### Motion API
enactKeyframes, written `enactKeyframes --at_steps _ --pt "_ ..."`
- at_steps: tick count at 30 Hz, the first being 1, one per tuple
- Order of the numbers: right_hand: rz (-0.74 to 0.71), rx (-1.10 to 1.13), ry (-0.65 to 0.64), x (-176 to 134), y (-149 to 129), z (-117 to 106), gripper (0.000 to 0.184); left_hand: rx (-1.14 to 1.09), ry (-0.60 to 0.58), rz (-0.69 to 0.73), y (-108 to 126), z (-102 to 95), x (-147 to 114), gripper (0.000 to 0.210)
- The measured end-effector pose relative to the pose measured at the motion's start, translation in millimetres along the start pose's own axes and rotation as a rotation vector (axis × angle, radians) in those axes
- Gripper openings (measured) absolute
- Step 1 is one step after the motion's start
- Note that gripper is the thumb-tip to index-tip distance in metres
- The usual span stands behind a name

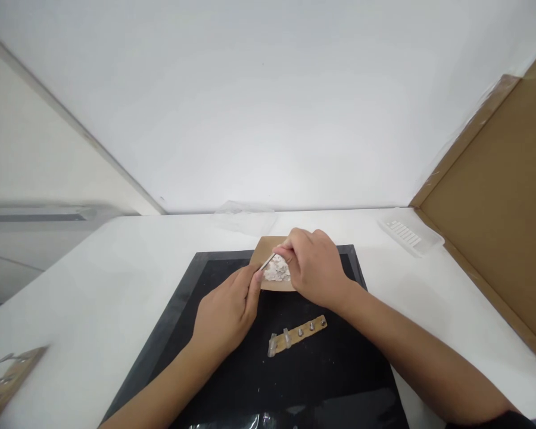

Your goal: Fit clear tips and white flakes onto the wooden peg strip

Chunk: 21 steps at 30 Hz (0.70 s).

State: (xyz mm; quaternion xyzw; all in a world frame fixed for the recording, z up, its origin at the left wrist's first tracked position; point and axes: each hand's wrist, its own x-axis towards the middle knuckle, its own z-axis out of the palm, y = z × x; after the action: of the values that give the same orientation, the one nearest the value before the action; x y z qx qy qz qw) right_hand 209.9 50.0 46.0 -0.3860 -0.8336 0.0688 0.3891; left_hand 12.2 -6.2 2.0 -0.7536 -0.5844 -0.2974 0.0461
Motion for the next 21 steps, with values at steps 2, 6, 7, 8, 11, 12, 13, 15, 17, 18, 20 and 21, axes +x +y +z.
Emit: enactKeyframes --at_steps 2,6,7,8,11,12,13,15,17,18,20,21 --pt "0.067 0.028 -0.005 0.5 2.2 -3.7 0.033 0.078 0.036 0.052 -3.4 0.7 0.1 0.037" --pt "0.113 0.098 -0.027 -1.4 4.9 -1.0 0.032 0.146 0.13 0.108 -6.8 0.7 0.7 0.035" --pt "0.114 0.114 -0.033 -1.8 5.3 0.3 0.032 0.147 0.14 0.112 -6.9 0.9 0.8 0.034" --pt "0.112 0.124 -0.041 -2.2 5.6 1.6 0.031 0.14 0.147 0.117 -6.9 1.2 0.9 0.033" --pt "0.093 0.11 -0.058 -3.1 7.1 4.5 0.028 0.079 0.158 0.148 -7.2 2.9 0.9 0.028" --pt "0.083 0.096 -0.059 -3.6 8.0 5.6 0.027 0.044 0.162 0.159 -7.4 3.4 0.9 0.025" --pt "0.071 0.079 -0.058 -4.1 9.0 6.9 0.026 -0.001 0.165 0.168 -7.7 3.6 0.9 0.023" --pt "0.031 0.028 -0.05 -5.3 11.6 10.4 0.027 -0.121 0.161 0.164 -7.7 3.5 1.1 0.02" --pt "-0.02 -0.052 -0.02 -6.0 14.5 14.4 0.029 -0.26 0.133 0.119 -6.8 2.3 1.5 0.019" --pt "-0.04 -0.098 0.006 -6.1 15.9 16.3 0.03 -0.329 0.106 0.081 -5.9 1.5 1.6 0.02" --pt "-0.06 -0.178 0.053 -5.5 18.7 19.5 0.032 -0.445 0.041 -0.001 -3.9 0.0 1.9 0.02" --pt "-0.063 -0.208 0.066 -5.1 20.0 20.6 0.032 -0.489 0.009 -0.036 -3.0 -0.7 2.1 0.021"
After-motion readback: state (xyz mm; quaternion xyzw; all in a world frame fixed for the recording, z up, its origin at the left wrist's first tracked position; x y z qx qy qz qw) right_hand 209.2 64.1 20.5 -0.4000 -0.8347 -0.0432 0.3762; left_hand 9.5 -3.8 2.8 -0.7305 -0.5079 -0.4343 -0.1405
